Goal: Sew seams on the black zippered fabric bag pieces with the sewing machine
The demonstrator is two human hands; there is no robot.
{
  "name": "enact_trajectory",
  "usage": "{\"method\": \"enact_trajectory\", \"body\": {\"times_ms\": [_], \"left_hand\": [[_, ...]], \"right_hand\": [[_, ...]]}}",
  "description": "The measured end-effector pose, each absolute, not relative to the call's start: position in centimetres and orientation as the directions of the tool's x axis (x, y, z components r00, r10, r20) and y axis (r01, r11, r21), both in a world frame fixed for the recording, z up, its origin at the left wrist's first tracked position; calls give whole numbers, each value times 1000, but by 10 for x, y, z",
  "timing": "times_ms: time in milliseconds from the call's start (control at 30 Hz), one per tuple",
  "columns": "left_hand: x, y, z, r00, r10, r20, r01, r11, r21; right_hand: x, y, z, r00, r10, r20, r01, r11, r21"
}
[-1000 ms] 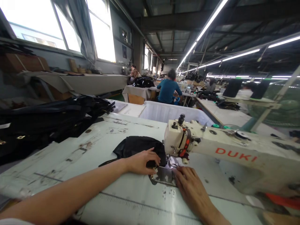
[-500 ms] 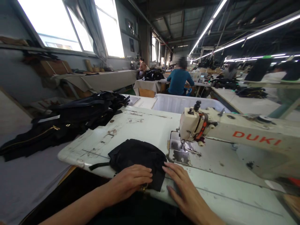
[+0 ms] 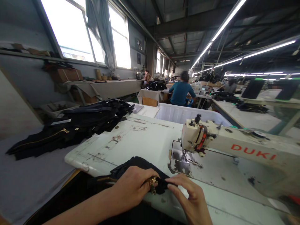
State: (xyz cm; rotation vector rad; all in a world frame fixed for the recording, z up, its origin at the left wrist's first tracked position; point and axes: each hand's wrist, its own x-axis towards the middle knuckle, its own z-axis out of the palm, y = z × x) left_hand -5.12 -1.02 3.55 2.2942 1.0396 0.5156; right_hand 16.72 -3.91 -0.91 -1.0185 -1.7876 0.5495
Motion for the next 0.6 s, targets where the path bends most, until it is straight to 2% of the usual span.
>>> {"method": "enact_trajectory", "body": {"times_ms": [167,300,400,500,600], "left_hand": [[-52,-16,38,637,745,197,523,-606,599],[-51,-19,30,627,696,350,525,-710,469],[-49,-19,23,617,675,405,537,-737,410],[-48,-19,23,614,669,420,533,-743,404],[-43,-20,27,548,697,462,540,-717,442]], "right_hand": [[171,-39,-3,-204,784,586,430,610,-666],[173,-36,-2,-185,735,653,489,645,-587],[175,-35,-4,-126,723,680,555,619,-556],[179,-34,-5,-124,691,712,568,638,-520],[180,-34,-9,-25,719,694,619,556,-554]]}}
